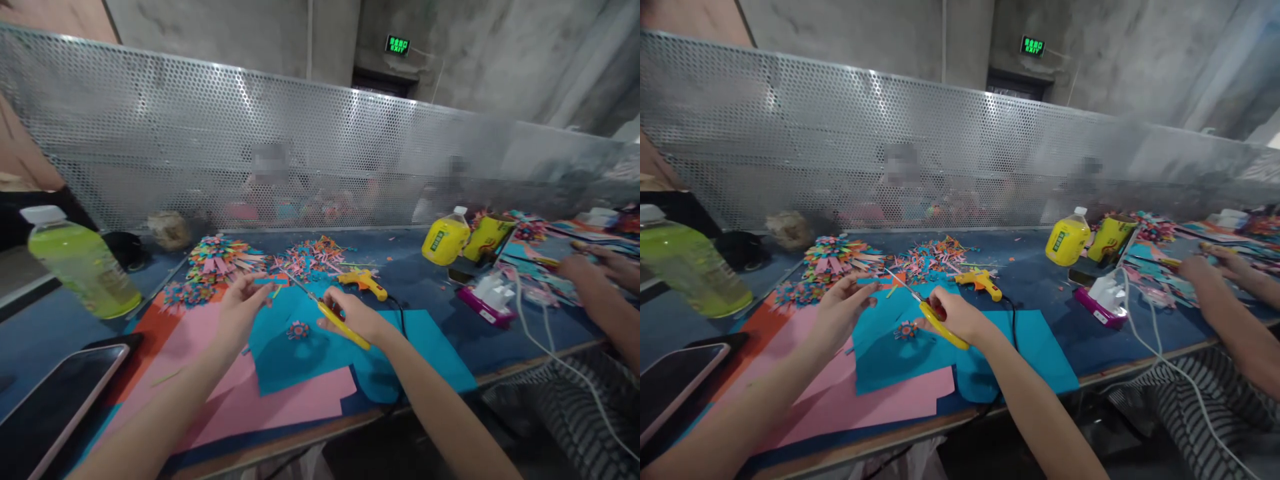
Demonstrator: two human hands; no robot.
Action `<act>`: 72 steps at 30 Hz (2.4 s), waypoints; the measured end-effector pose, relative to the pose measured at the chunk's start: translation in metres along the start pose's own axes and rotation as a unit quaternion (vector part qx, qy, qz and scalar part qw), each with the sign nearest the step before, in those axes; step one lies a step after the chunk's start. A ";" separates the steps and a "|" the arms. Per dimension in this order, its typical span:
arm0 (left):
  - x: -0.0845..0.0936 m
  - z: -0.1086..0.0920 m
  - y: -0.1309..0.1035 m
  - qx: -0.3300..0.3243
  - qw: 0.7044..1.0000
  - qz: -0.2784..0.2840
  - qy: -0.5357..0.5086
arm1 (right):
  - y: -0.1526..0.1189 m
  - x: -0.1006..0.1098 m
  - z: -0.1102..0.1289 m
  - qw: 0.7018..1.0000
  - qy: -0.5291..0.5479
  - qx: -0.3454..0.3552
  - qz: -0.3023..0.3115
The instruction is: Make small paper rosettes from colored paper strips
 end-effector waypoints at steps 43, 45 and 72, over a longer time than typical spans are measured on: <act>-0.007 -0.001 -0.004 0.022 1.000 0.007 0.010 | -0.001 -0.002 0.006 0.999 0.003 0.015 0.043; -0.007 0.000 -0.003 0.023 1.000 0.007 0.008 | -0.001 -0.002 0.006 0.999 0.004 0.021 0.042; 0.009 -0.018 0.011 -0.056 0.998 -0.024 -0.001 | 0.000 0.002 -0.001 0.999 0.006 0.024 0.023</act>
Point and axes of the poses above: each hand's wrist, its own y-axis towards the middle knuckle, its own x-axis out of the back of the hand, z = x × y, the point moved 7 cm from there along y, towards the middle knuckle, and after that the axes turned 14 degrees about -y, right-handed, at the moved point
